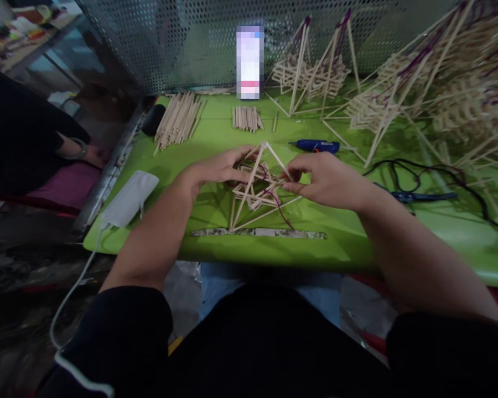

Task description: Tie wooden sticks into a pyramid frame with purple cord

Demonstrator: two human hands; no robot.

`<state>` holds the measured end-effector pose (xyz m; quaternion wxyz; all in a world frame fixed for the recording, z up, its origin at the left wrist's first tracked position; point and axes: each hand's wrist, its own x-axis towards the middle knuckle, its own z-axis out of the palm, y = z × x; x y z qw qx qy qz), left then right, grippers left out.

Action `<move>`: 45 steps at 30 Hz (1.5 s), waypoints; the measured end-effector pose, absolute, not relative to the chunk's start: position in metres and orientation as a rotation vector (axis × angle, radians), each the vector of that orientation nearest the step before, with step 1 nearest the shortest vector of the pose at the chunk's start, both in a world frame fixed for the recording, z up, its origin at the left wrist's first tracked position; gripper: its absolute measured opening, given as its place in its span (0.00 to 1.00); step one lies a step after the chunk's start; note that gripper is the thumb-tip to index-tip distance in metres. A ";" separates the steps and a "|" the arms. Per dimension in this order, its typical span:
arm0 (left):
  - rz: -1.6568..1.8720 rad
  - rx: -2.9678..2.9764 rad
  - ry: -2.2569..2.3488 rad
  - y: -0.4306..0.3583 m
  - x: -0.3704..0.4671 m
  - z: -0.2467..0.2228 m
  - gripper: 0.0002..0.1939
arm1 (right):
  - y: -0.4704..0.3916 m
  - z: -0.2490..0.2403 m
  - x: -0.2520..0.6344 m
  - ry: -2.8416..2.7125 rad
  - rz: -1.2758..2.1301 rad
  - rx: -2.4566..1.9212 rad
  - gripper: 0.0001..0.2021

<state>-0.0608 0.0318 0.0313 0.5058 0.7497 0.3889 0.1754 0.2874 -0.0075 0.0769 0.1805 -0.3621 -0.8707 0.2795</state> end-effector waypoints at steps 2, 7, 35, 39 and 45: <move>0.446 1.797 0.912 0.032 -0.059 0.030 0.49 | -0.010 0.074 0.284 -2.440 0.773 -1.064 0.09; 0.547 1.723 0.937 0.028 -0.048 0.029 0.41 | -0.015 0.066 0.277 -2.377 0.776 -1.104 0.08; 0.559 1.910 1.349 0.015 -0.067 0.067 0.50 | -0.016 0.070 0.277 -2.493 0.515 -1.025 0.07; 0.461 1.916 1.533 0.005 -0.068 0.087 0.34 | -0.017 0.068 0.276 -2.499 0.511 -1.021 0.07; 0.058 1.954 1.440 -0.008 -0.047 0.104 0.25 | -0.017 0.065 0.275 -2.487 0.539 -1.026 0.06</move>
